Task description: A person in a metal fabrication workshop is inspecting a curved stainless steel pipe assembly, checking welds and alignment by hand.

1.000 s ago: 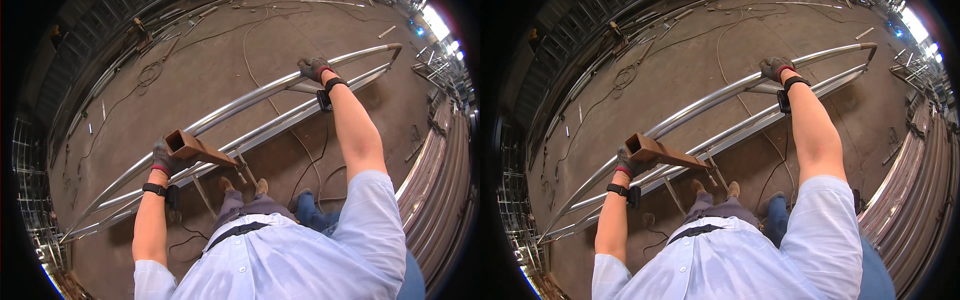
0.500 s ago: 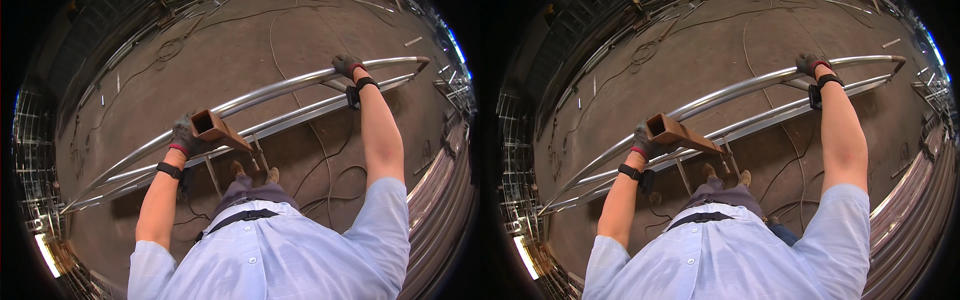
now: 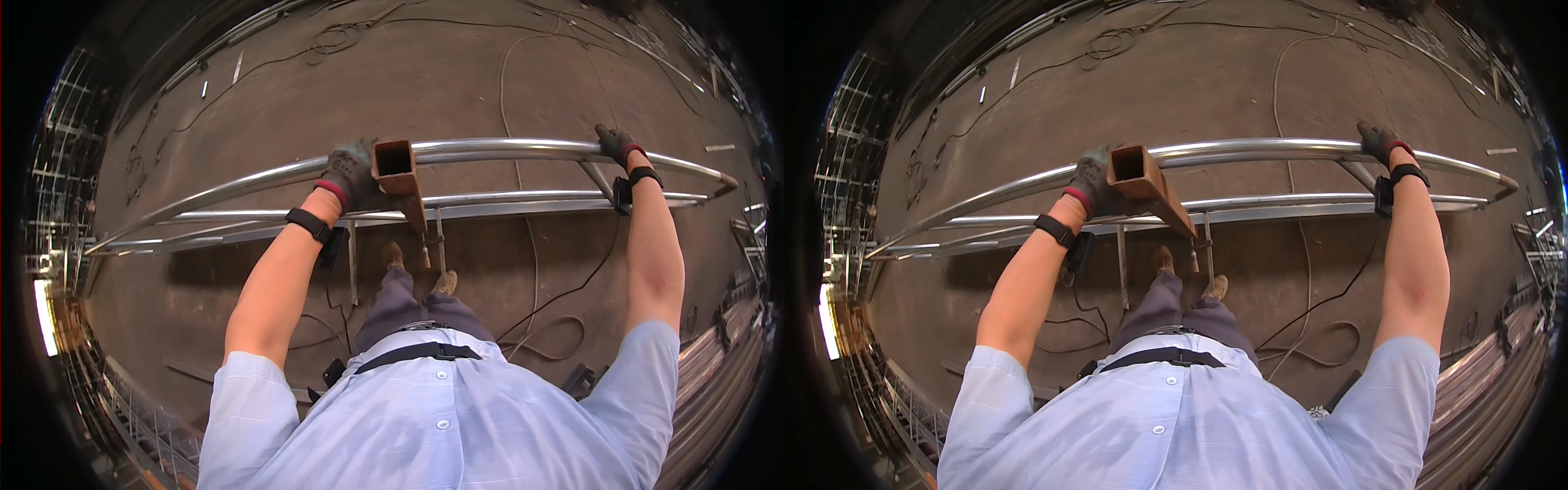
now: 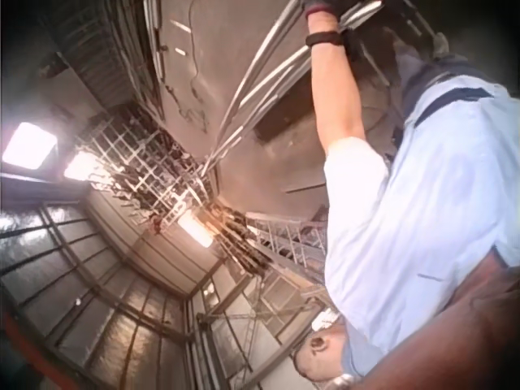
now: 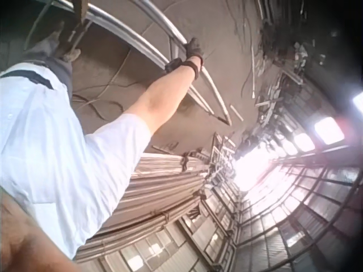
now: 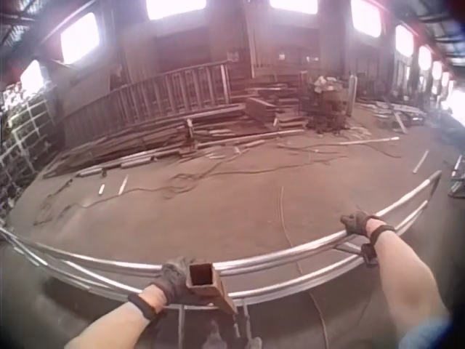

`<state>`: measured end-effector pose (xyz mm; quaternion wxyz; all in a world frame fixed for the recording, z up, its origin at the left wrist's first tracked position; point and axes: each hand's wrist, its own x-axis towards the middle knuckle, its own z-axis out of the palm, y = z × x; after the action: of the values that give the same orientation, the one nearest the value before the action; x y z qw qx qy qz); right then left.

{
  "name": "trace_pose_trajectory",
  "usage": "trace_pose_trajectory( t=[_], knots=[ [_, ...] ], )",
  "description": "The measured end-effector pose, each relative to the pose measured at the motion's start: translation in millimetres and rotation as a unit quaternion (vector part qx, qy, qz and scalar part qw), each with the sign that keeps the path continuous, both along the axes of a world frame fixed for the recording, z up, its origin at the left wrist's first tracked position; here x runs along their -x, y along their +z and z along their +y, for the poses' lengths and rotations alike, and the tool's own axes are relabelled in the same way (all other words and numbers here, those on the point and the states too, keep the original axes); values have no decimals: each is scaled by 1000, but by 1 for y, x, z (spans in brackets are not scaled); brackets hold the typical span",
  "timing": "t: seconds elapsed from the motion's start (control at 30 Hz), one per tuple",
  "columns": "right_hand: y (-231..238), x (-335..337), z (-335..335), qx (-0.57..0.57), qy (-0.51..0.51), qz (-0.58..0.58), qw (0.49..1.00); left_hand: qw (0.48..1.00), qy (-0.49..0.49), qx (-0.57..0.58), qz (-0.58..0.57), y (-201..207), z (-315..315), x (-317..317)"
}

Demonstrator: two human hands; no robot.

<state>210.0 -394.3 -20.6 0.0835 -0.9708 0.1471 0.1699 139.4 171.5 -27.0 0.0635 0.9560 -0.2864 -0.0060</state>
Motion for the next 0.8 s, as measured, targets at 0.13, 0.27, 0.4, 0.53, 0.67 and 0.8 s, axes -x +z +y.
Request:
trace_pose_trajectory(
  t=[0.13, 0.27, 0.4, 0.53, 0.67, 0.8],
  knots=[
    [-11, -2, -13, -48, -34, -23, 998, 1000, 12, -9, 7, -3, 2, -2],
    [-15, -9, -16, -50, -40, 5, 998, 999, 17, -38, -1, -4, 3, 0],
    [-28, -14, -34, -31, -12, -17, 999, 1000, 15, 11, 10, -16, 3, -5],
    [-38, -24, -43, -51, 31, 37, 998, 999, 12, -40, 22, 10, -4, 3],
    [-56, -40, -51, -41, 44, 37, 998, 999, 38, -19, -13, 10, 0, 10],
    [-80, -45, -119, 0, 158, 1, 987, 999, -8, 17, -28, 20, -11, 7]
  ],
)
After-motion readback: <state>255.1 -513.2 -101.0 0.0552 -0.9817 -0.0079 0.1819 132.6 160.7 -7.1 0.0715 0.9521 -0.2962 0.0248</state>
